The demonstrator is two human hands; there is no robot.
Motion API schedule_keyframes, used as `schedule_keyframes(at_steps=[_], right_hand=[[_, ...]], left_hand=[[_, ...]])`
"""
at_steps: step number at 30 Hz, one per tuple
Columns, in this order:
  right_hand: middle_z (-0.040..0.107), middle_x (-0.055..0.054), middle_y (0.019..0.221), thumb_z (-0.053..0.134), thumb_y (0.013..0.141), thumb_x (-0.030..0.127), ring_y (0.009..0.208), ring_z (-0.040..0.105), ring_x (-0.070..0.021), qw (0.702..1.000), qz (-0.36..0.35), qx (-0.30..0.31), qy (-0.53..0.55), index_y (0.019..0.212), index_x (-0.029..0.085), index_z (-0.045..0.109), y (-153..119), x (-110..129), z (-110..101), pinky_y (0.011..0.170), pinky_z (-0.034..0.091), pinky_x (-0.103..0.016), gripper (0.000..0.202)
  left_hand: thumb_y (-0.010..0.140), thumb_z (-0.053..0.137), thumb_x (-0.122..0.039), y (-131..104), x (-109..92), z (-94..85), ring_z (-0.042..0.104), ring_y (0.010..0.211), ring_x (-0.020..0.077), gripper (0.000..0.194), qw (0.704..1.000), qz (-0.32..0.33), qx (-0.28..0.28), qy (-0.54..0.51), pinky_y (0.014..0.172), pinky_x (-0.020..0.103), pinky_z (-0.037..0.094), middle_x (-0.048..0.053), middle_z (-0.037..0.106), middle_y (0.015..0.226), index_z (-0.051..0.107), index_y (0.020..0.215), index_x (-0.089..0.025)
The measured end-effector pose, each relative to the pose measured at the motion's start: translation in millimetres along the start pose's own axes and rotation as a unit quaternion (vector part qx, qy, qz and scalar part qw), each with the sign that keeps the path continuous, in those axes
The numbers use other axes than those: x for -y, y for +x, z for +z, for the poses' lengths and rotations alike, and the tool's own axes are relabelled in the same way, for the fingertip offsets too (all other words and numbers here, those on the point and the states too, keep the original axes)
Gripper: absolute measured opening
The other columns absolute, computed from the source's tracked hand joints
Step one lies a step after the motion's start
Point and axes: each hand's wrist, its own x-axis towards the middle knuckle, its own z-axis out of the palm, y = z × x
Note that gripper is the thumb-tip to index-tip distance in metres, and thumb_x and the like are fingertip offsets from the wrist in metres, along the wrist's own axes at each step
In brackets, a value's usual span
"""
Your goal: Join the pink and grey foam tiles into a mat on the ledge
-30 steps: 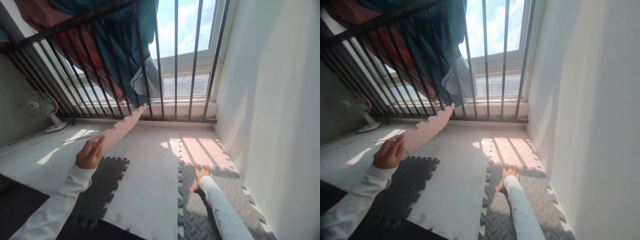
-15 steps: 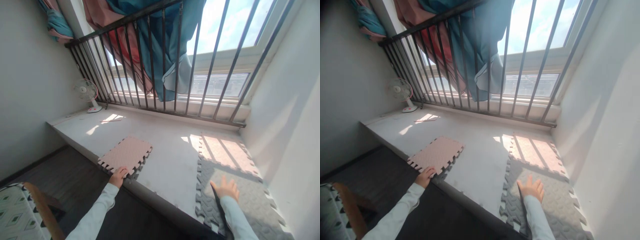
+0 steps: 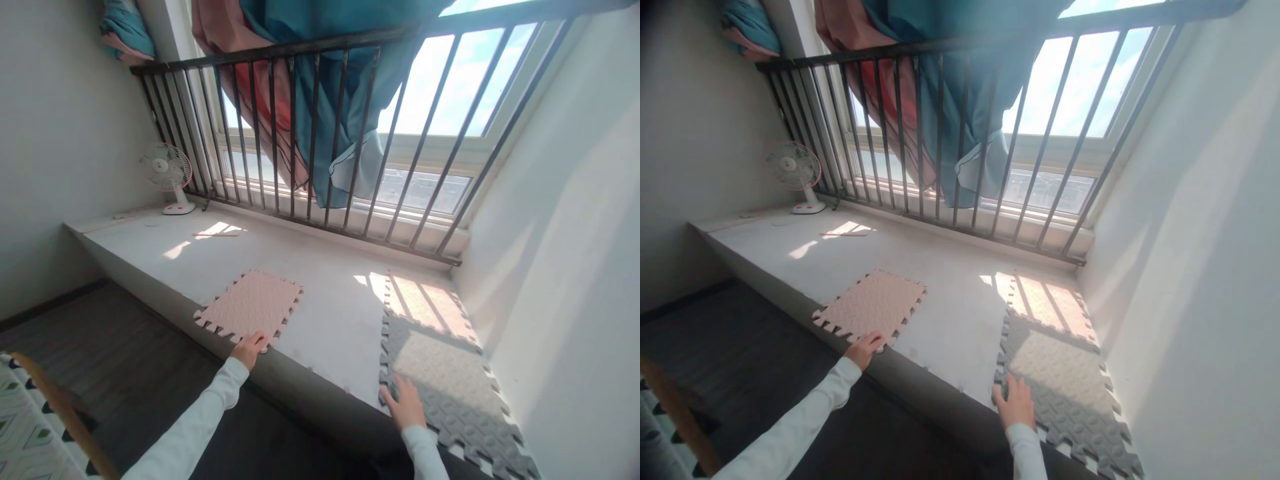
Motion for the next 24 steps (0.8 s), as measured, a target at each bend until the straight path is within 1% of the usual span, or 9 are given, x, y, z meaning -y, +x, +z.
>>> schedule_keyframes(at_steps=[3, 7, 11, 13, 14, 17, 20, 22, 24], right_hand=[[0.034, -0.013, 0.136, 0.033, 0.08, 0.044, 0.124, 0.031, -0.025, 1.0, 0.001, 0.006, -0.012, 0.129, 0.016, 0.036, -14.8, 8.0, 0.5, 0.096, 0.033, -0.037, 0.057], [0.035, -0.013, 0.135, 0.038, 0.078, 0.042, 0.124, 0.03, -0.026, 1.0, -0.009, -0.013, -0.014, 0.127, 0.015, 0.04, -22.8, 5.9, 14.6, 0.097, 0.032, -0.037, 0.056], [0.041, -0.013, 0.131, 0.04, 0.077, 0.04, 0.122, 0.034, -0.0259, 0.997, -0.009, -0.072, 0.001, 0.123, 0.014, 0.045, -22.4, -2.0, 33.6, 0.1, 0.03, -0.035, 0.053], [0.044, -0.012, 0.129, 0.042, 0.077, 0.039, 0.121, 0.036, -0.0253, 0.995, -0.011, -0.099, 0.014, 0.12, 0.014, 0.048, -21.3, -5.0, 39.4, 0.1, 0.03, -0.034, 0.051], [0.045, -0.012, 0.127, 0.043, 0.076, 0.038, 0.12, 0.038, -0.0251, 0.994, -0.012, -0.105, 0.023, 0.119, 0.014, 0.05, -20.9, -5.9, 40.7, 0.1, 0.031, -0.034, 0.049], [0.047, -0.013, 0.125, 0.047, 0.075, 0.035, 0.118, 0.04, -0.0251, 0.993, -0.006, -0.112, 0.046, 0.116, 0.014, 0.053, -22.6, -5.7, 38.3, 0.097, 0.035, -0.032, 0.046], [0.046, -0.013, 0.127, 0.047, 0.076, 0.032, 0.119, 0.039, -0.0254, 0.993, 0.007, -0.11, 0.052, 0.116, 0.013, 0.053, -29.3, -2.0, 29.1, 0.098, 0.033, -0.032, 0.045], [0.043, -0.013, 0.129, 0.046, 0.076, 0.032, 0.121, 0.036, -0.0256, 0.995, 0.021, -0.088, 0.05, 0.118, 0.014, 0.051, -34.5, 0.9, 21.9, 0.099, 0.031, -0.032, 0.047], [0.04, -0.012, 0.132, 0.047, 0.075, 0.032, 0.122, 0.034, -0.025, 0.996, 0.03, -0.06, 0.052, 0.12, 0.015, 0.05, -38.7, 2.6, 16.1, 0.099, 0.03, -0.032, 0.048]], left_hand=[[0.077, 0.034, -0.01, 1.9, -4.6, -6.7, 0.051, 0.099, 0.0185, 0.045, 1.0, -0.015, 0.02, -0.002, 0.089, 0.034, 0.039, 0.004, 0.053, 0.118, 0.055, 0.111, -0.031], [0.077, 0.027, -0.006, 4.1, -8.4, -11.9, 0.052, 0.097, 0.0195, 0.049, 1.0, -0.011, 0.027, 0.006, 0.086, 0.035, 0.04, 0.005, 0.051, 0.12, 0.055, 0.111, -0.027], [0.076, 0.026, -0.004, 7.9, -12.5, -20.0, 0.054, 0.092, 0.0187, 0.051, 0.998, -0.016, 0.06, 0.016, 0.08, 0.034, 0.042, 0.006, 0.05, 0.12, 0.055, 0.112, -0.027], [0.075, 0.03, -0.003, 10.6, -16.7, -26.6, 0.055, 0.09, 0.0182, 0.049, 0.996, -0.021, 0.086, 0.023, 0.078, 0.033, 0.042, 0.006, 0.051, 0.117, 0.055, 0.109, -0.026], [0.074, 0.033, -0.004, 12.4, -19.5, -30.1, 0.054, 0.09, 0.0187, 0.045, 0.995, -0.022, 0.097, 0.026, 0.079, 0.034, 0.042, 0.007, 0.052, 0.114, 0.057, 0.107, -0.024], [0.074, 0.039, -0.008, 20.3, -29.4, -38.7, 0.052, 0.097, 0.0218, 0.037, 0.994, -0.002, 0.108, 0.035, 0.086, 0.037, 0.037, 0.01, 0.052, 0.113, 0.06, 0.102, -0.018], [0.074, 0.043, -0.01, 31.4, -37.4, -42.8, 0.048, 0.104, 0.0216, 0.036, 0.989, 0.06, 0.127, 0.04, 0.091, 0.035, 0.034, 0.008, 0.052, 0.118, 0.059, 0.104, -0.02], [0.072, 0.046, -0.01, 39.5, -40.1, -44.4, 0.048, 0.105, 0.0219, 0.032, 0.982, 0.092, 0.155, 0.049, 0.09, 0.034, 0.034, 0.007, 0.056, 0.114, 0.063, 0.097, -0.02], [0.069, 0.048, -0.009, 47.0, -41.3, -46.0, 0.049, 0.103, 0.0228, 0.028, 0.977, 0.101, 0.178, 0.065, 0.087, 0.034, 0.036, 0.008, 0.059, 0.108, 0.067, 0.088, -0.019]])
